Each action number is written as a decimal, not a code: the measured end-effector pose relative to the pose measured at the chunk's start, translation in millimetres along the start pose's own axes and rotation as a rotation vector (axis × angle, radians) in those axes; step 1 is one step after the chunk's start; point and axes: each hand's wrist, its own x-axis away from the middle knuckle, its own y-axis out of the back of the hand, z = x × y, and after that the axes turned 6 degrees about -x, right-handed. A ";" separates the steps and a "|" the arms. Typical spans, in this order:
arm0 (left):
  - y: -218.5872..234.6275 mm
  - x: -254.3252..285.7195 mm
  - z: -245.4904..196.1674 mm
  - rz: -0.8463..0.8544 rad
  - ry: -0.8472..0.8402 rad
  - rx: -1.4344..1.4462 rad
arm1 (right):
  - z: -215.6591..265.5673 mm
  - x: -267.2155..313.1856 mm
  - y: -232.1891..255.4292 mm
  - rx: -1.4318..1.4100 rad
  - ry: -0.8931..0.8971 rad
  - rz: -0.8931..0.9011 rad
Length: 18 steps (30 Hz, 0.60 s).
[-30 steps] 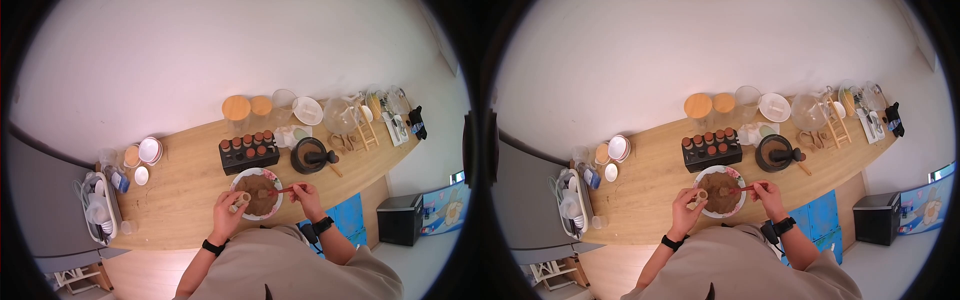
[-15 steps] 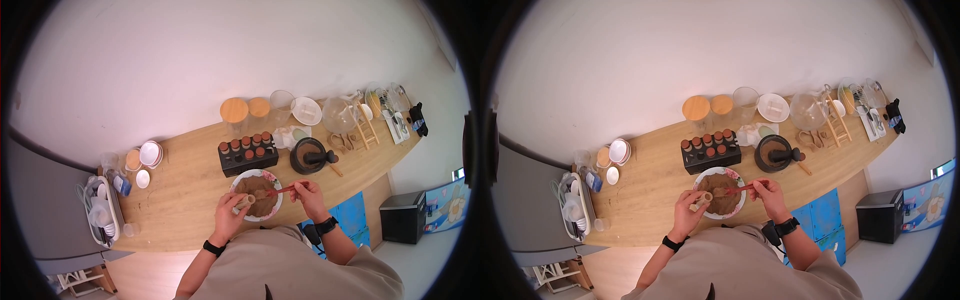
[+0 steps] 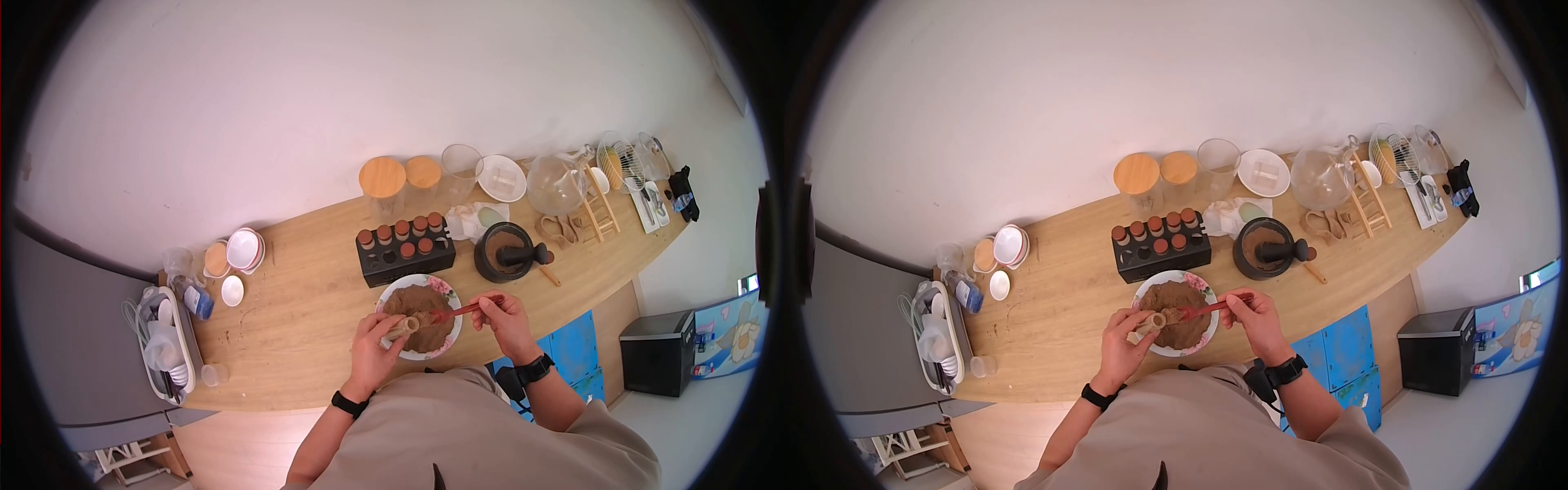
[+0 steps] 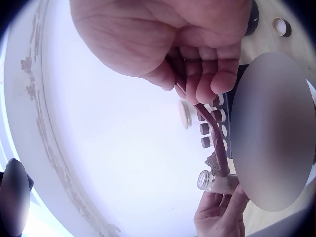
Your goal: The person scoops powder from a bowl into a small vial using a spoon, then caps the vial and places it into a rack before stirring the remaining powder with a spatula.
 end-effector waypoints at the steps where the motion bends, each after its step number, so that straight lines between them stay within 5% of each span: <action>1: -0.1 -0.1 0.9 0.003 -0.002 -0.007 | -0.1 -0.3 -0.3 0.003 0.004 0.005; 18: 0.8 -2.2 3.0 0.007 0.008 -0.008 | 1.6 -3.9 -8.9 0.037 0.001 0.026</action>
